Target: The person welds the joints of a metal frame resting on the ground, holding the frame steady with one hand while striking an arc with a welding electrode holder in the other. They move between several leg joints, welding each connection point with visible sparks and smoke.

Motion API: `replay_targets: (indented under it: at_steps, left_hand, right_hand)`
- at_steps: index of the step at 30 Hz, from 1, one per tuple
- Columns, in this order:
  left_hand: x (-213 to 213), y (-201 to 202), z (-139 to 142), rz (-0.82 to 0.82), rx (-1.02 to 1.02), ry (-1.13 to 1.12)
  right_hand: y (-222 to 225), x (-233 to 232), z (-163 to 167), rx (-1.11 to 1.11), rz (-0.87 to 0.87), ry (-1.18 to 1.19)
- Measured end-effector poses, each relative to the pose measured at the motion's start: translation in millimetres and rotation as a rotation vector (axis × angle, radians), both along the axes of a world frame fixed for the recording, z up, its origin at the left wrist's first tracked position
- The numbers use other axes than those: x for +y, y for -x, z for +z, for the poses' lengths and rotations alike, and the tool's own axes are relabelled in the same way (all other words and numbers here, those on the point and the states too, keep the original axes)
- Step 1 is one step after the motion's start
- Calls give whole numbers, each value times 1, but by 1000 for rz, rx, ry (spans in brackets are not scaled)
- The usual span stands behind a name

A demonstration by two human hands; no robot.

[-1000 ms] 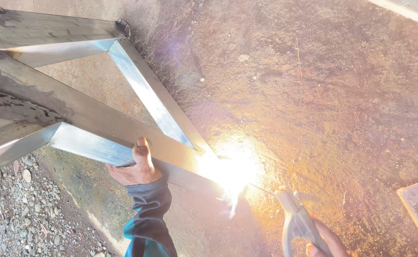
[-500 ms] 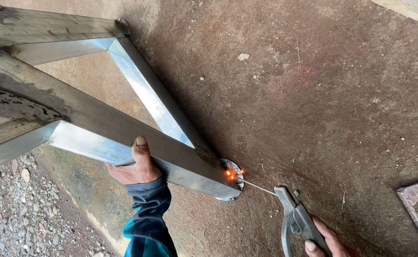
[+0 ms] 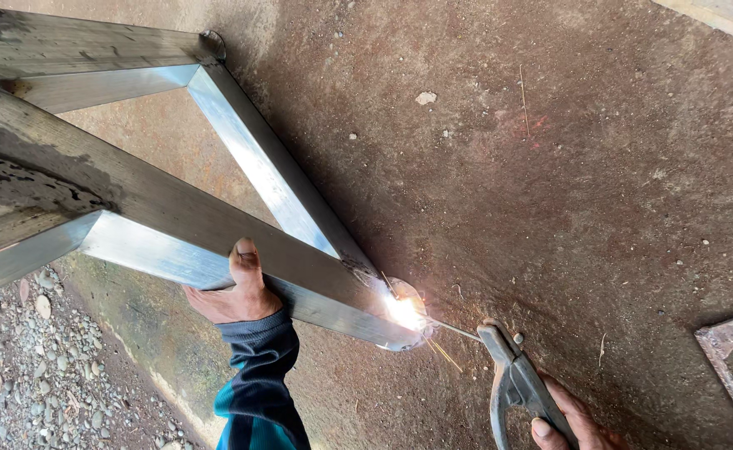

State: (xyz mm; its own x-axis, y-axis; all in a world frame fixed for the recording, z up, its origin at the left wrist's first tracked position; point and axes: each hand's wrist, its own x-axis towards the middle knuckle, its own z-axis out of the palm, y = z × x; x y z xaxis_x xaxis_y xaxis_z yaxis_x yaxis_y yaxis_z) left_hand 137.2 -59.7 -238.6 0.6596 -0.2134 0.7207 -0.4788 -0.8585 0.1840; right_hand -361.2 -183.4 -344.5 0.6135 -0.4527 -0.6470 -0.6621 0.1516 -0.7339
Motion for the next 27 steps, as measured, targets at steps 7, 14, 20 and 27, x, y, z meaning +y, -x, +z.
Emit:
replay_targets:
  at_steps: [7,14,20,27]
  left_hand:
    - [-4,-2,4,-25,-34,-46]
    - [-23,18,32,-79,280,255]
    - [-25,16,29,-47,70,77]
    - [-21,17,26,6,210,178]
  right_hand:
    - [0,8,-4,-467,-74,310]
    - [16,12,-9,-337,-347,-284]
    - [6,18,-2,-166,-187,255]
    - [8,14,-4,-125,-106,211]
